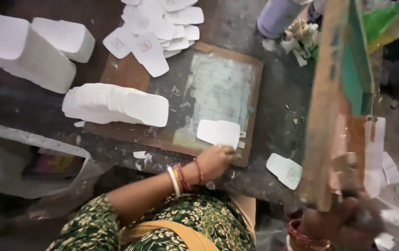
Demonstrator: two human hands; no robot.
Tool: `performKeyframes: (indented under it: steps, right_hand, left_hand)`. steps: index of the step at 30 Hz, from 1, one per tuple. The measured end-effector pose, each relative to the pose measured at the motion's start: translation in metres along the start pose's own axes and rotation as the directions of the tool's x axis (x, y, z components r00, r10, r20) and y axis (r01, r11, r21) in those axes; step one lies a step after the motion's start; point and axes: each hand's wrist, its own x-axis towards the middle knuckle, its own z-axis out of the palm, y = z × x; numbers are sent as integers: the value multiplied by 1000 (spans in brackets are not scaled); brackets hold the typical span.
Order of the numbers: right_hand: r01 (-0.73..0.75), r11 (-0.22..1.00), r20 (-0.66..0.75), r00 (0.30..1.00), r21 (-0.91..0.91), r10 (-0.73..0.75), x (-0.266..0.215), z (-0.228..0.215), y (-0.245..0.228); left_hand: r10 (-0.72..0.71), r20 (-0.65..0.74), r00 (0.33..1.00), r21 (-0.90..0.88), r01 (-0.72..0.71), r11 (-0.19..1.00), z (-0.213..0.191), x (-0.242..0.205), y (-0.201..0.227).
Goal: The person repeatedly places white foam trays on a wooden board, applies a substance with a squeegee, and stacks the finished trays. The process is repeated continuously for each tray.
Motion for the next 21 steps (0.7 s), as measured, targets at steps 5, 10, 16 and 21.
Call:
performKeyframes:
  steps: [5, 10, 16, 21]
  right_hand:
    - [-120, 936, 534, 842, 330, -80, -43, 13, -24]
    - [-176, 978, 779, 626, 115, 21, -47, 51, 7]
    - [-128, 989, 866, 484, -72, 126, -98, 69, -7]
    - [-128, 983, 909, 410, 136, -72, -92, 105, -57]
  left_hand:
    - [-337, 324, 884, -941, 338, -17, -23, -46, 9]
    - [-639, 267, 722, -295, 692, 659, -64, -59, 13]
    - [-588, 155, 794, 55, 588, 807, -40, -67, -1]
    - [-514, 109, 851, 40, 513, 857, -46, -66, -8]
